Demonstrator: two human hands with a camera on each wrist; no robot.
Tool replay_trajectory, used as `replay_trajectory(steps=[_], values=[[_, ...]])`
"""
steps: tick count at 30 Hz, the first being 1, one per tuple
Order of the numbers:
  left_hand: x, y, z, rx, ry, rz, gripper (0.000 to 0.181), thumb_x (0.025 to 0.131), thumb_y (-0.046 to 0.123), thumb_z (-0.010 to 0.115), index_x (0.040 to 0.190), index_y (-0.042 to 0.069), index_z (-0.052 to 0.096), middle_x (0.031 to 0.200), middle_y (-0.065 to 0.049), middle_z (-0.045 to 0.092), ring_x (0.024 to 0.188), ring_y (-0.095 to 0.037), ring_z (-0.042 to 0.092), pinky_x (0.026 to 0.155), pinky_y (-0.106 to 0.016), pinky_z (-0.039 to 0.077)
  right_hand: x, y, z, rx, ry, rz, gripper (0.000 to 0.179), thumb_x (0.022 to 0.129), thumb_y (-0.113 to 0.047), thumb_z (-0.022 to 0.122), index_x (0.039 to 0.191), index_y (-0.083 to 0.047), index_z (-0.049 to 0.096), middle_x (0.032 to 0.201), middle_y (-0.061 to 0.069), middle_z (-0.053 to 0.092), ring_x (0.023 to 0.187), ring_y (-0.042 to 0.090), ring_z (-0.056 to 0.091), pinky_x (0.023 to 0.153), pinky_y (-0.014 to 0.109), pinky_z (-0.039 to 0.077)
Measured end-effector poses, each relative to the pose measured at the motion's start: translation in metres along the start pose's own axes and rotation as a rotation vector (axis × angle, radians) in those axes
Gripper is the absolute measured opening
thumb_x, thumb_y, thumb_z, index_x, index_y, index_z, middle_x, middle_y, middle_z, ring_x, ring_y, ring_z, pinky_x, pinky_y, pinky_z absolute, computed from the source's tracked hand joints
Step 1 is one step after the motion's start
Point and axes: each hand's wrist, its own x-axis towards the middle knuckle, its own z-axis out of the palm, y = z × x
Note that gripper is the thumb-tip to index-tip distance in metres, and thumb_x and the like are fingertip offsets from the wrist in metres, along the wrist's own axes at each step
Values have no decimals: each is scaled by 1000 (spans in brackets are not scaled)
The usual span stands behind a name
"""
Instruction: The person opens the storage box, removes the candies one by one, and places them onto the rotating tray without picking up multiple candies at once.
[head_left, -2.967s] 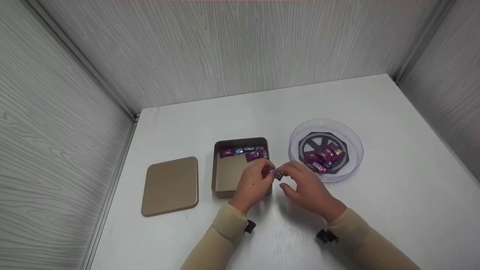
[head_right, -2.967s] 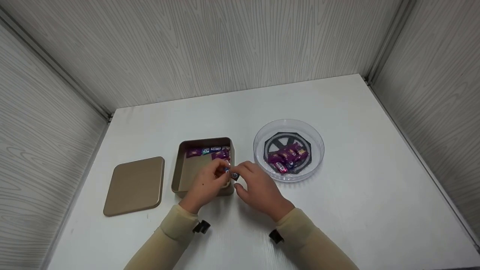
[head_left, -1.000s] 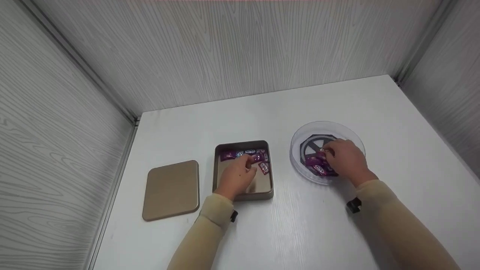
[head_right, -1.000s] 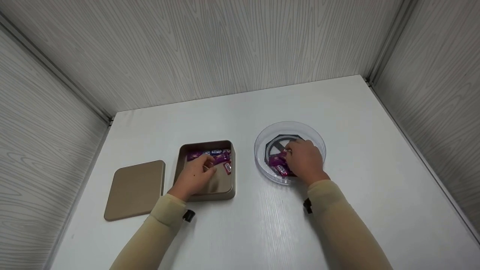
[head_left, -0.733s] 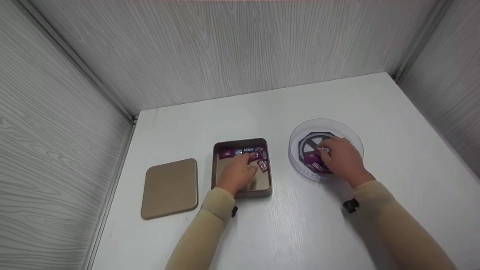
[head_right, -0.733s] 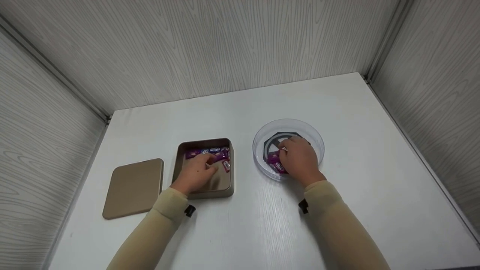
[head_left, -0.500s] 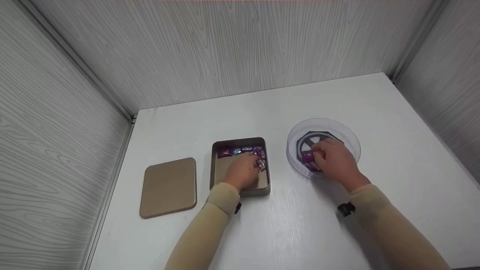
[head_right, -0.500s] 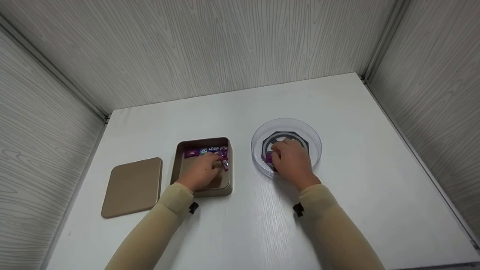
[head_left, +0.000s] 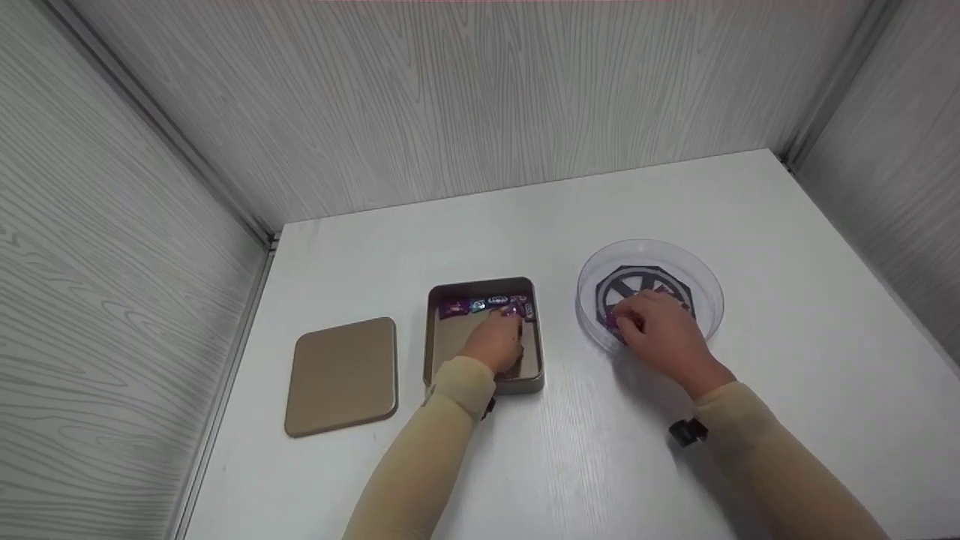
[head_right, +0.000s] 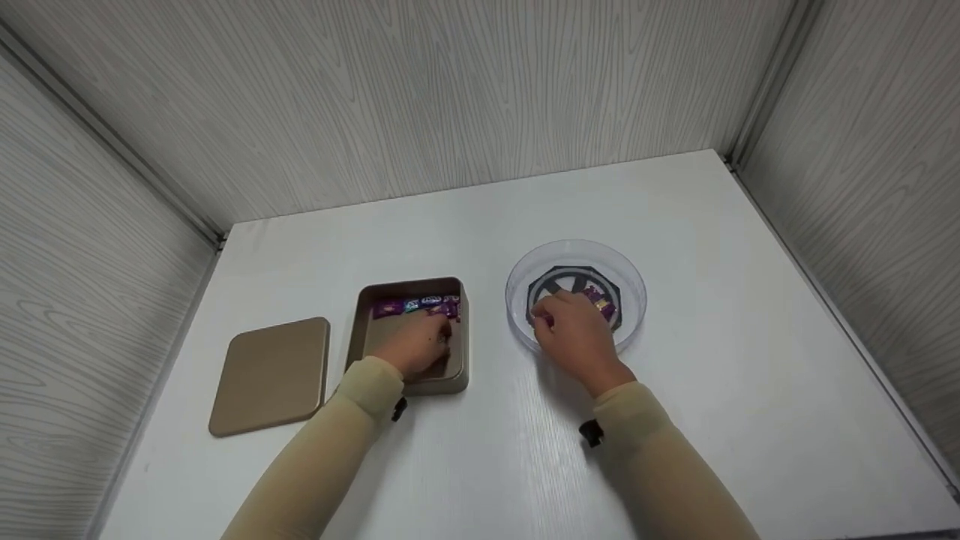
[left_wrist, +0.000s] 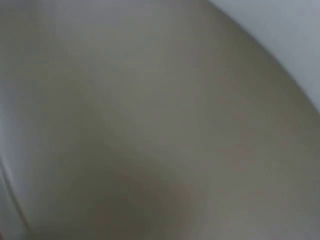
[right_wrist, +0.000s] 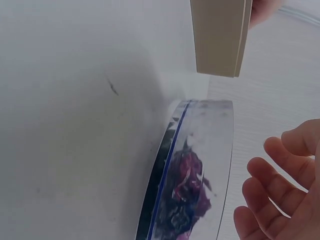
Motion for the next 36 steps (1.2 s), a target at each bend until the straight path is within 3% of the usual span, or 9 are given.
replay_trajectory(steps=[7,13,21,25,30,36], values=[[-1,-10,2,-28,42,11,10,97,5,60,104,8,66,99,-8,69,92,-25,66,85,-40,53,-4,-9,6,31,-8,-16,15,94,-15,63,102,-11,76,102,2,68,100,25,60,90,45,48],[-10,-12,-1,-90,114,25,15,103,11,54,113,10,65,105,-7,69,98,-26,66,89,-41,53,-10,-19,13,76,-12,-30,16,94,-12,64,105,-8,75,104,3,71,106,27,61,98,46,46],[-31,-5,-11,-335,214,-17,9,100,18,61,106,16,69,96,4,64,90,-15,61,83,-36,52,-19,-41,16,111,-56,-20,22,96,-17,66,116,-10,72,115,3,68,106,23,62,93,46,51],[-45,1,-16,-462,266,-20,8,99,18,63,106,18,68,97,5,64,90,-12,61,81,-33,52,-22,-54,17,129,-51,-61,24,95,-16,68,119,-12,70,115,1,67,103,24,63,90,45,52],[-56,12,-24,-593,296,42,9,97,19,66,106,18,67,94,6,65,86,-11,62,76,-32,53,-24,-67,19,166,-3,-151,30,92,-11,71,122,-15,69,115,-2,67,98,19,64,82,38,53],[-66,24,-25,-674,310,88,11,95,19,67,106,20,66,90,8,67,82,-10,63,72,-31,53,-23,-81,23,188,12,-237,43,89,-12,74,130,-17,63,116,-1,65,93,13,63,77,34,55]])
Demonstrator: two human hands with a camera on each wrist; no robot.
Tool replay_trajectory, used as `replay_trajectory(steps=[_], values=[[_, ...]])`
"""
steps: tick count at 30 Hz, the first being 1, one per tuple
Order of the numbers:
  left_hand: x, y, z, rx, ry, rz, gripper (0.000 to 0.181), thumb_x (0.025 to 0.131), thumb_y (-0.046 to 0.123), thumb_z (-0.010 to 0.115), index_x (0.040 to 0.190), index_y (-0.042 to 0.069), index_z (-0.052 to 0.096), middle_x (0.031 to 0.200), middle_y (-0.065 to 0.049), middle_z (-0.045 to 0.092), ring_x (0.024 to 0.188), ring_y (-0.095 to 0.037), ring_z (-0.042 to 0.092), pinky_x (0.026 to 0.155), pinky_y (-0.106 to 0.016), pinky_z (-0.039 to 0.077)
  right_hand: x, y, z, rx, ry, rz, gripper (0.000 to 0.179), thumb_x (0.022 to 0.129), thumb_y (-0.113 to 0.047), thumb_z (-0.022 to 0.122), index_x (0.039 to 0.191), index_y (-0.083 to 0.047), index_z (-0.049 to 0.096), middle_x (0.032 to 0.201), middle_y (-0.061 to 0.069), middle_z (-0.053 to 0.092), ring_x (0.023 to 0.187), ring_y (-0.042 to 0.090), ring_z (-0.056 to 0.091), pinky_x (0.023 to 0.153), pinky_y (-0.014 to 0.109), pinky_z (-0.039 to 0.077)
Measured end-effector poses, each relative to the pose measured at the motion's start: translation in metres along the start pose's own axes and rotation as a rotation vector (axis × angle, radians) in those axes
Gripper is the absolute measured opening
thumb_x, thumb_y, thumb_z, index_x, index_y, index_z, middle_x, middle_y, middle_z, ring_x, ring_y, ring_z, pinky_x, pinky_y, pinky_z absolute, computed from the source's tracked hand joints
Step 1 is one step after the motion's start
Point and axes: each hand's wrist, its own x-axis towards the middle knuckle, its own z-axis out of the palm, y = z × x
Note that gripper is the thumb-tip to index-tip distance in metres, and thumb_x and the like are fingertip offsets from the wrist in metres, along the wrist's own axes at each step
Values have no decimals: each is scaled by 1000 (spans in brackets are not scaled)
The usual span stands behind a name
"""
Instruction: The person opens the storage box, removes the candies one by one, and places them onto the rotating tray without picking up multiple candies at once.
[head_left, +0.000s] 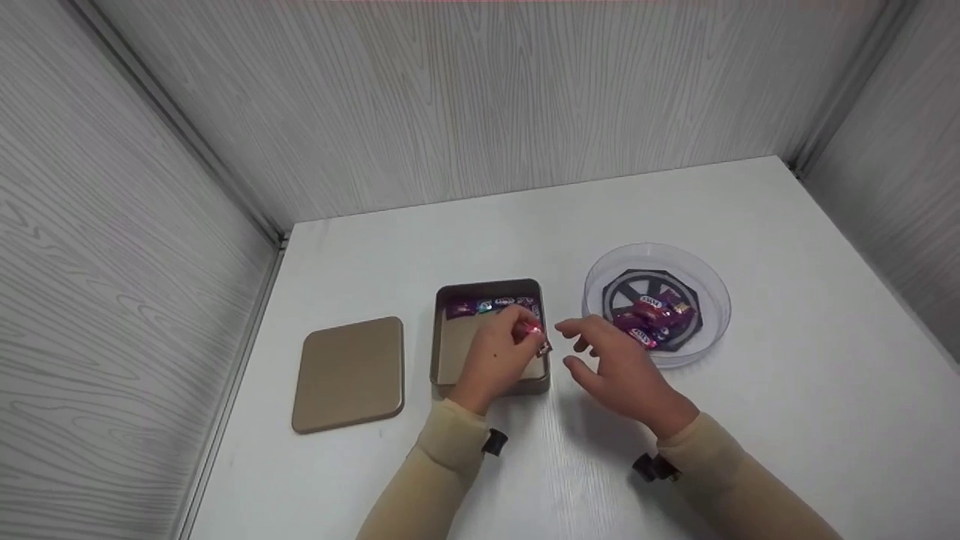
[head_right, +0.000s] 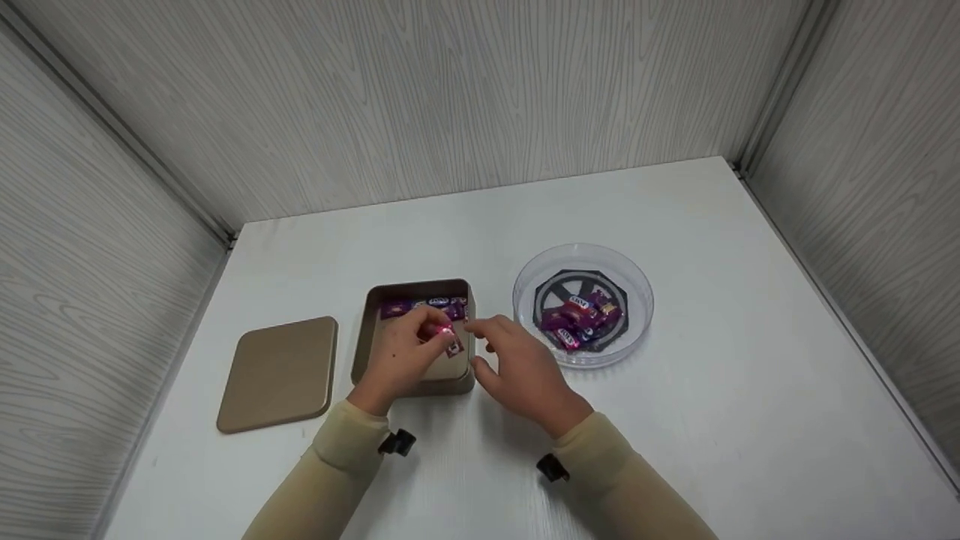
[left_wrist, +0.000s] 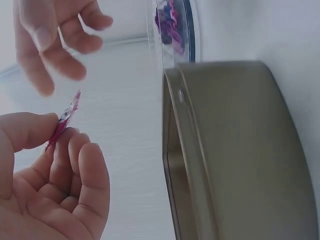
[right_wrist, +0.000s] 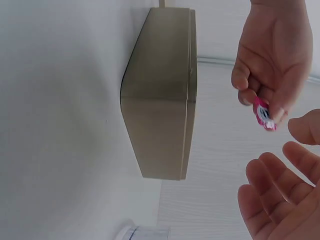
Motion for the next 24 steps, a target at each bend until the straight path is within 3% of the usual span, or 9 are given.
replay_trajectory(steps=[9,16,24], values=[[-1,3,17,-8,-6,2,10,92,21,69,102,22,66,82,9,65,76,-11,61,67,-31,50,-2,-3,10,-46,65,-66,43,86,-11,77,126,-17,64,113,0,63,92,14,62,74,32,53],[1,5,27,5,3,18,10,91,23,70,101,23,67,81,8,62,74,-10,57,65,-30,47,-2,-2,12,-103,105,-60,34,85,-11,76,118,-14,67,105,-4,61,88,8,59,74,30,53],[4,5,35,10,-11,38,9,91,21,70,100,21,67,79,8,61,68,-9,56,59,-27,45,-2,0,9,-167,121,-47,26,86,-9,78,110,-12,69,96,-4,62,84,10,58,72,30,52]])
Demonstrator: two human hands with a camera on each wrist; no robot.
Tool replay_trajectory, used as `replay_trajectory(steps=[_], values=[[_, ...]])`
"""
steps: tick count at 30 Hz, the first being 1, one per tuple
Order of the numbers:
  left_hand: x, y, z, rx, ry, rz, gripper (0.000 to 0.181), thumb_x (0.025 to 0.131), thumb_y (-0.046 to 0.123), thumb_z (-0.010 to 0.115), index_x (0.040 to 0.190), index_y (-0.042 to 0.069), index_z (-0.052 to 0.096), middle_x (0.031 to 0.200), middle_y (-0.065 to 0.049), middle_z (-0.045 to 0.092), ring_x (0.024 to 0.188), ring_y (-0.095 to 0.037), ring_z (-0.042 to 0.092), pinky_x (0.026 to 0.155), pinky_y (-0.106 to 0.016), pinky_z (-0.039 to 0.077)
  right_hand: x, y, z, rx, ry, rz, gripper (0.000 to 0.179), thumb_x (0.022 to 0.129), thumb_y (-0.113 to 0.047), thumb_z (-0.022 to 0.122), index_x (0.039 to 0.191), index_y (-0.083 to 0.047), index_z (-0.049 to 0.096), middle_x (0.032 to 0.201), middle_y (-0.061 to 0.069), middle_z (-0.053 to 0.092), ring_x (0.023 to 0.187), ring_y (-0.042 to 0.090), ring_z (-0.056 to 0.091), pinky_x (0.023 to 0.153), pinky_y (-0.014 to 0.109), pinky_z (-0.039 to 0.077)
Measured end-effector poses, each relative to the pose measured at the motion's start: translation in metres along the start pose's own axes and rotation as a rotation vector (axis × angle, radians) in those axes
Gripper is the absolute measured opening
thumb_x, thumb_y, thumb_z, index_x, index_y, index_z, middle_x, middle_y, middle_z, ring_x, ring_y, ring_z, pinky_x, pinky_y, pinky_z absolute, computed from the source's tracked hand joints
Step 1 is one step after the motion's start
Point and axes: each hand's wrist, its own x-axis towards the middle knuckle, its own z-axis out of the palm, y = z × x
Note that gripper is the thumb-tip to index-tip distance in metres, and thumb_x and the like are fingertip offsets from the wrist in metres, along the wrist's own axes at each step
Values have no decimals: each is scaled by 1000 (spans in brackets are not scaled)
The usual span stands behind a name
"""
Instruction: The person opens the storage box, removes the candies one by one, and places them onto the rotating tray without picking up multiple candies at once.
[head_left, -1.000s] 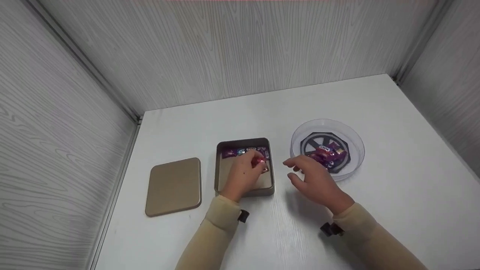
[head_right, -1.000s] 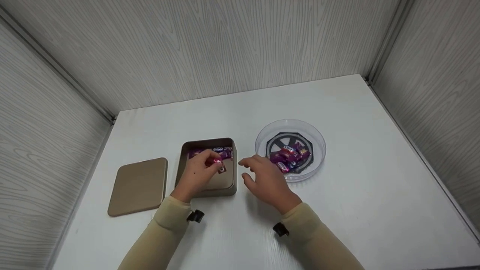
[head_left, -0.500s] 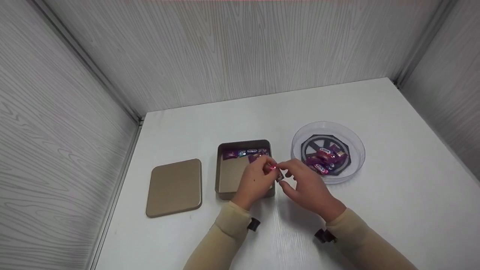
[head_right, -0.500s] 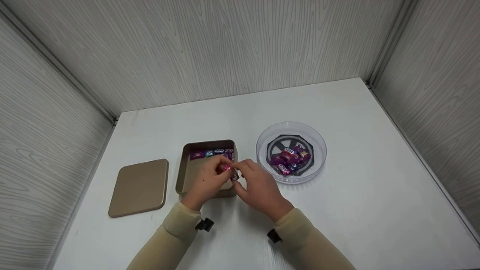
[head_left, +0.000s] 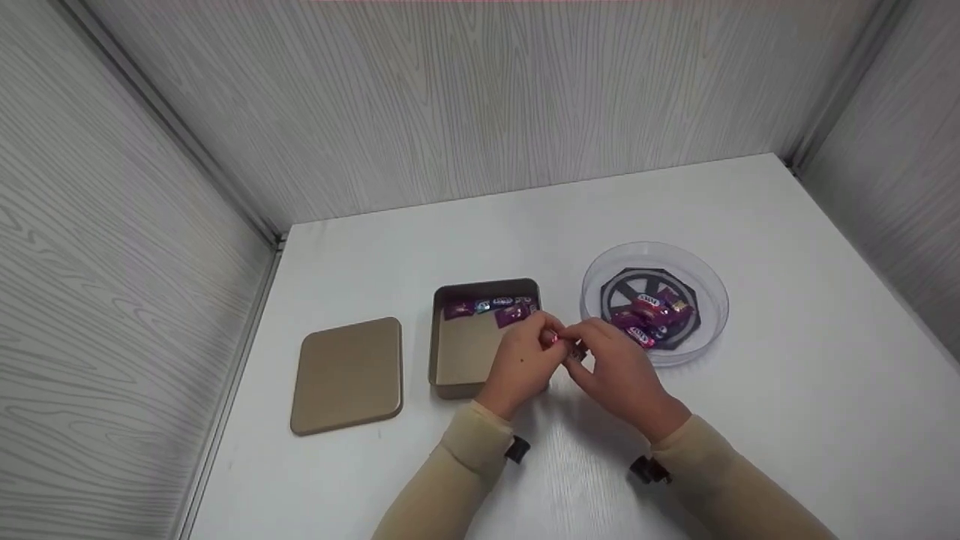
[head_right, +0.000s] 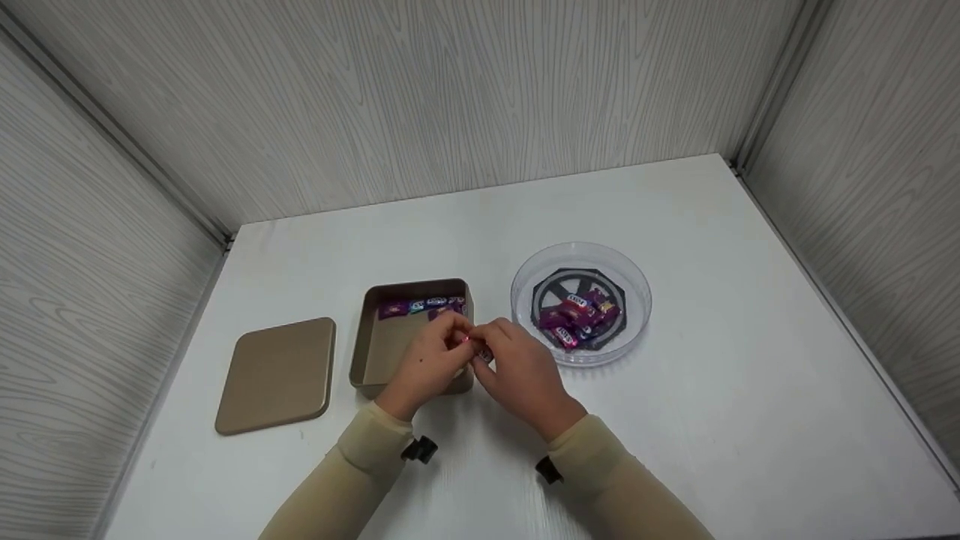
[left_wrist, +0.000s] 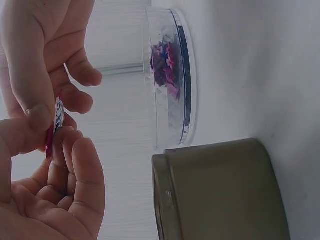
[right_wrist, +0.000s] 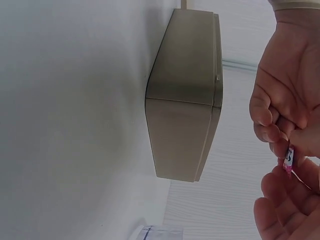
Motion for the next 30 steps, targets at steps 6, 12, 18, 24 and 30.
replay_trajectory(steps=[6,12,18,24,30], values=[[1,-1,1,5,-36,11,12,93,23,68,105,21,66,80,10,63,67,-8,57,59,-27,46,1,5,0,-23,-12,-15,21,87,-6,77,106,-11,71,92,-3,63,84,13,57,74,33,51],[1,-4,0,22,-97,19,16,97,25,67,112,23,65,92,13,67,81,-7,62,70,-30,51,1,14,-2,1,-52,33,19,89,-5,74,107,-12,72,95,-3,67,87,14,58,80,35,52],[2,-11,-8,58,-91,7,23,97,24,63,119,19,65,96,12,67,85,-9,61,78,-33,51,-3,37,-3,4,-90,94,18,91,-4,71,106,-13,71,99,-2,68,94,16,60,86,38,51],[4,-25,-20,66,-52,-41,22,98,26,60,119,20,65,100,11,66,89,-9,61,83,-32,51,-4,71,-15,-9,-129,197,19,92,-6,66,110,-8,72,105,6,70,101,27,61,93,48,47],[5,-36,-32,110,-23,-77,23,98,28,59,120,20,65,104,9,65,93,-11,61,84,-33,52,1,110,-33,-66,-174,329,24,95,-8,60,117,-4,69,109,14,69,104,33,60,93,55,46]])
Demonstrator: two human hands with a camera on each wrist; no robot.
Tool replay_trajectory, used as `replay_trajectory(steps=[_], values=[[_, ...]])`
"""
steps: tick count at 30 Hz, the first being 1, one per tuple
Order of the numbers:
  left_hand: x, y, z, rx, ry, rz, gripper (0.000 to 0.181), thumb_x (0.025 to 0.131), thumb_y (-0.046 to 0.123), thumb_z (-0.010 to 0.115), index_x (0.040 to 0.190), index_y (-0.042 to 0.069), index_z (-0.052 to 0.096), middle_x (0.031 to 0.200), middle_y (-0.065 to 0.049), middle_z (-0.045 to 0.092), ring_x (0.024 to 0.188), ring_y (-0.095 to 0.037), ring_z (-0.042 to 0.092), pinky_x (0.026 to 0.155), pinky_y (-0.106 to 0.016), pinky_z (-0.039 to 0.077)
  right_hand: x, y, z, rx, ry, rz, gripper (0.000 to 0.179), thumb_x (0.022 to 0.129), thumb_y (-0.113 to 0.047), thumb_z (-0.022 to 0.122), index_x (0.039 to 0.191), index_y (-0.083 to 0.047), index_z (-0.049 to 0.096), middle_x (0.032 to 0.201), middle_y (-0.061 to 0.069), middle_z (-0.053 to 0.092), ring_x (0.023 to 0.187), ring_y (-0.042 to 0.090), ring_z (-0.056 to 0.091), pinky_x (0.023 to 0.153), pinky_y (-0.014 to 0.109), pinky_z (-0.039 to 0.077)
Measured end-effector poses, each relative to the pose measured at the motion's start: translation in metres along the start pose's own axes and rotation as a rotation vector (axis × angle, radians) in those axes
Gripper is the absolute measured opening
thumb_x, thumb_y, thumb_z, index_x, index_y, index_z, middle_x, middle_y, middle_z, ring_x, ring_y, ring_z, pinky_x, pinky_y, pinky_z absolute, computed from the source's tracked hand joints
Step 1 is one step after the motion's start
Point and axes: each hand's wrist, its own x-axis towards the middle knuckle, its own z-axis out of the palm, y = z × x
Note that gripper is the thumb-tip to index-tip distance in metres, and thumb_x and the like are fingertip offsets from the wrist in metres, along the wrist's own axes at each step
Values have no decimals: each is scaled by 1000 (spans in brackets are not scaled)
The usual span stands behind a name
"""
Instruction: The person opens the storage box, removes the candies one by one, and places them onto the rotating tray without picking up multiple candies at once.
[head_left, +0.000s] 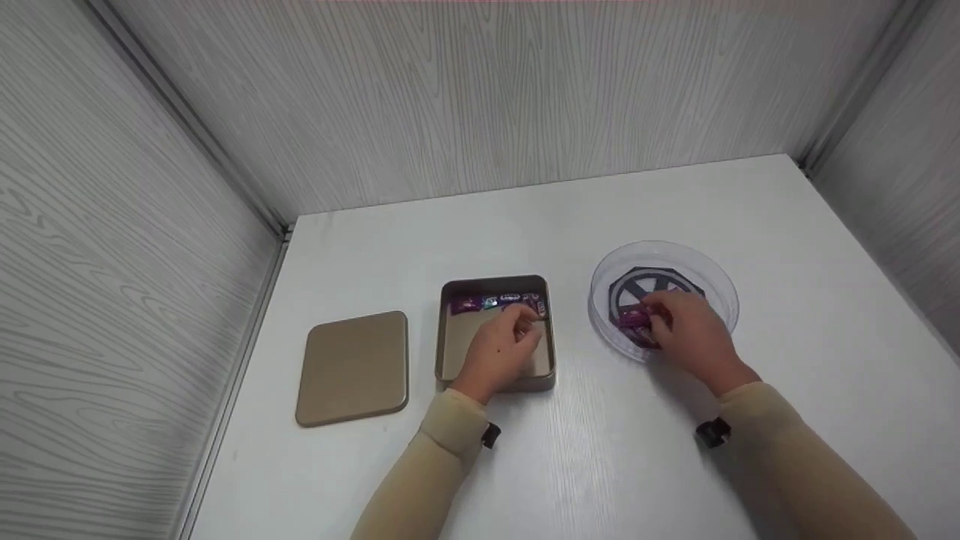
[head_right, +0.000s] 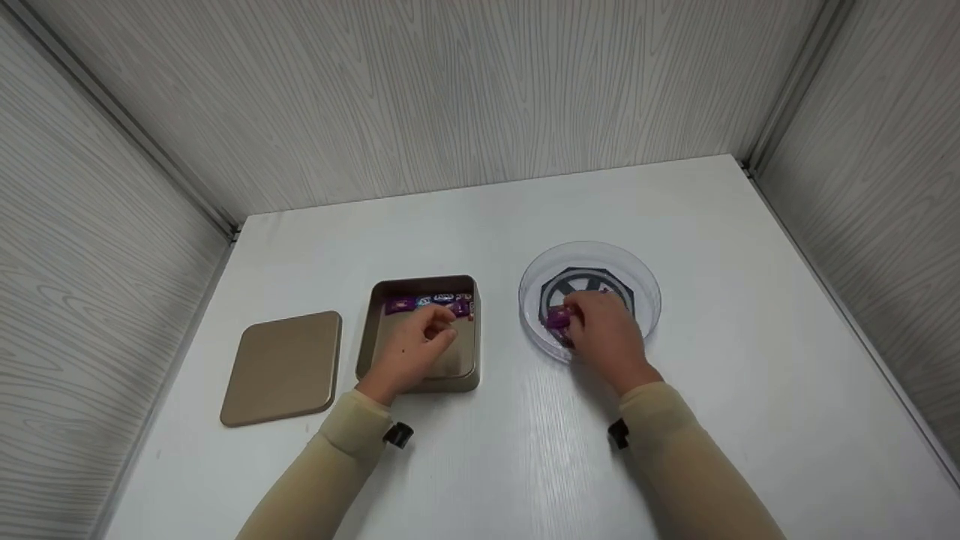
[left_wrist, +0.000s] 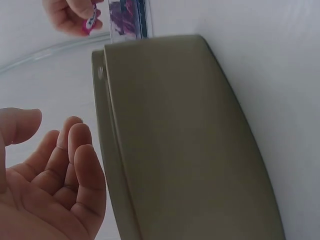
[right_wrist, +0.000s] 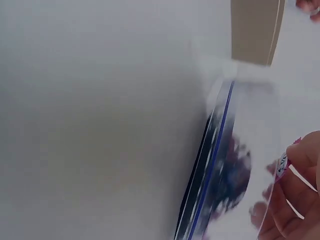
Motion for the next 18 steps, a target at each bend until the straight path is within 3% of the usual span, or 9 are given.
replay_trajectory(steps=[7,14,18], values=[[5,-15,-11,52,3,-33,26,99,27,59,123,19,64,107,6,66,94,-11,62,85,-34,52,7,22,-14,-61,-17,89,27,96,-8,60,121,0,67,111,20,67,103,38,56,92,59,46],[10,-28,-16,108,4,-61,28,98,30,60,123,16,64,106,4,66,92,-13,62,85,-35,52,7,28,-13,-99,-58,81,24,96,-8,60,117,-1,69,116,20,66,106,39,56,95,60,45],[13,-32,-19,131,10,-78,29,99,29,61,123,14,65,106,4,66,92,-14,62,84,-37,52,5,26,-13,-100,-31,70,22,95,-9,60,114,-2,70,112,18,66,102,37,54,90,58,46]])
